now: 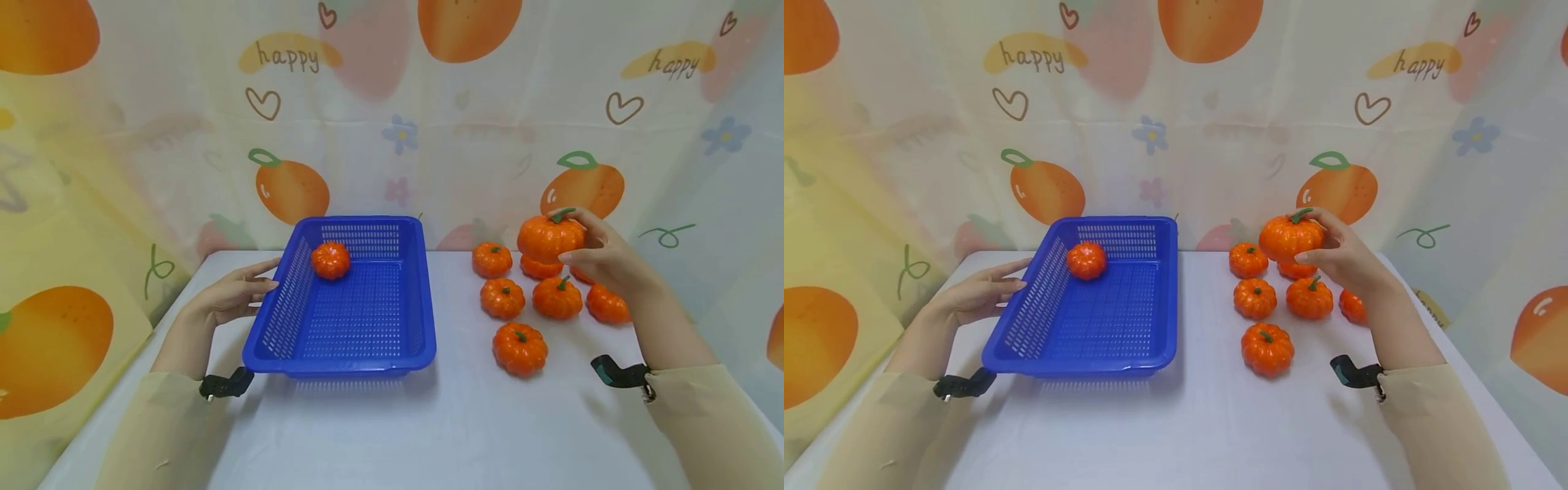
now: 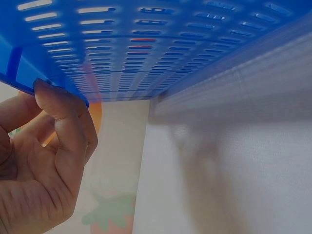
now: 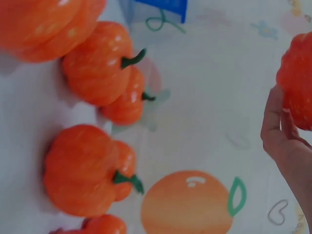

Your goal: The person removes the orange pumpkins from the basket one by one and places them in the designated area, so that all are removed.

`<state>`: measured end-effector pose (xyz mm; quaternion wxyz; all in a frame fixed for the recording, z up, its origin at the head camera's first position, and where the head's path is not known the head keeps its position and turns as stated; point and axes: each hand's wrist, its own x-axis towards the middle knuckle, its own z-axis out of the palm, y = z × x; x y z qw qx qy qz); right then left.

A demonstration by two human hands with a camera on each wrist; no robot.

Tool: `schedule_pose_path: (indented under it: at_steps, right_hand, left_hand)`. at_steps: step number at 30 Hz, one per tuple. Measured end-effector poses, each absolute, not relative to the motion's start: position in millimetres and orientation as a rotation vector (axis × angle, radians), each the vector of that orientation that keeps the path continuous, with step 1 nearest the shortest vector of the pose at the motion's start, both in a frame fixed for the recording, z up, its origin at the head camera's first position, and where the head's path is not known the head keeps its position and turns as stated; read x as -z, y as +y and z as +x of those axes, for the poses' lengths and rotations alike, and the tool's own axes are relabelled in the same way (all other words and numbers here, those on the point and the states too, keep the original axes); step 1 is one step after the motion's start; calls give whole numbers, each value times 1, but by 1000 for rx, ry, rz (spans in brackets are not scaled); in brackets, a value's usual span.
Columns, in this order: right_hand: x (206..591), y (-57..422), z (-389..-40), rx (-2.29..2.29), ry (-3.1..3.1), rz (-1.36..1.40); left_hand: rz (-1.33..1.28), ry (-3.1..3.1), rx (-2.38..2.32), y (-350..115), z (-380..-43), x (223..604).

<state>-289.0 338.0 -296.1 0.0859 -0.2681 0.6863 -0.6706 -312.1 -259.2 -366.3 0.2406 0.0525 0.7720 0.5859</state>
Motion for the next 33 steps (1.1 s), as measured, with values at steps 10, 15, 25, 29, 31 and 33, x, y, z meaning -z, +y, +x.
schedule_pose_path:
  at_steps: [10,15,25,29,31,33]
  right_hand:
    - [337,381,-273,1793,2205,-775]
    - [353,397,-267,1767,2152,-725]
    - [376,415,-255,1650,2241,-653]
    - [384,418,-251,1591,2262,-577]
    - [388,419,-250,1566,2270,-545]
    - [392,420,-249,1534,2293,-510]
  left_hand:
    - [134,2111,-1608,-259,-311,364]
    - [135,2117,-1600,-259,-310,364]
    - [127,2109,-1606,-259,-311,365]
    - [126,2117,-1600,-259,-311,365]
    - [128,2120,-1598,-258,-311,364]
    - [128,2119,-1599,-258,-310,364]
